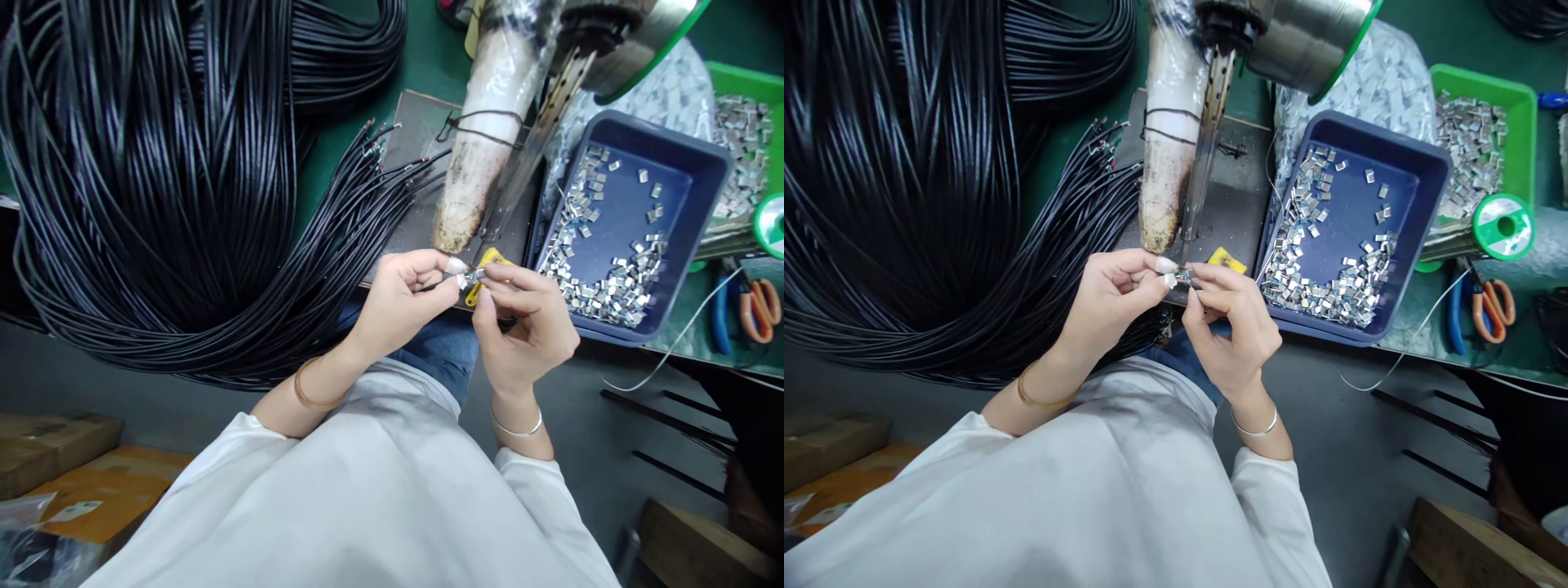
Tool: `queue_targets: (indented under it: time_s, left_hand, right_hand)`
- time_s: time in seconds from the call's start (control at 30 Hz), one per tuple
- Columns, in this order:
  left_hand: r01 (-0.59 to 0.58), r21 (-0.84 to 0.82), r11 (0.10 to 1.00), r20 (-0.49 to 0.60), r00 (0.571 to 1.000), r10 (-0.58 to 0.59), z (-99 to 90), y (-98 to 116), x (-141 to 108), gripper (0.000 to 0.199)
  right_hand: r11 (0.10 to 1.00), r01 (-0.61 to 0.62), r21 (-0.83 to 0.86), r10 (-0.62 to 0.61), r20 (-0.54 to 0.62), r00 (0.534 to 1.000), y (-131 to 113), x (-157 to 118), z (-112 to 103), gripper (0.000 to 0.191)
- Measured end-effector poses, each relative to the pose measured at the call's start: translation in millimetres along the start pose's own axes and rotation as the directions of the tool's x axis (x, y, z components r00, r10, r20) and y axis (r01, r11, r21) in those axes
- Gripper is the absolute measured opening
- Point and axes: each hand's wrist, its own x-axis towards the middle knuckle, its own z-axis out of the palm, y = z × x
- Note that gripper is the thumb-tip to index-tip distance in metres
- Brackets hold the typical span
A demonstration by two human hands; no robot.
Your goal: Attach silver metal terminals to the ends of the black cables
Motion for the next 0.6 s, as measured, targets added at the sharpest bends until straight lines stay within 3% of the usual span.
queue_targets:
  time_s: [0.23, 0.43, 0.6]
  left_hand:
    - [0.036, -0.037, 0.999, 0.058, 0.998, -0.034, -4.4, -6.1, 0.0, 0.01]
    - [0.07, -0.057, 0.996, 0.057, 0.996, -0.067, -3.2, -5.3, 0.2, 0.012]
    - [0.018, -0.012, 1.0, 0.013, 1.0, -0.018, -1.0, -3.7, 0.3, 0.014]
  right_hand:
    - [0.998, 0.014, 0.057, -0.015, 0.013, 1.0, 2.4, -7.0, 0.2, 0.015]
    - [0.986, 0.085, -0.141, -0.083, 0.025, 0.996, 2.2, -8.6, -3.9, 0.017]
    - [0.982, 0.074, -0.172, -0.065, 0.055, 0.996, 0.6, -0.1, -3.0, 0.016]
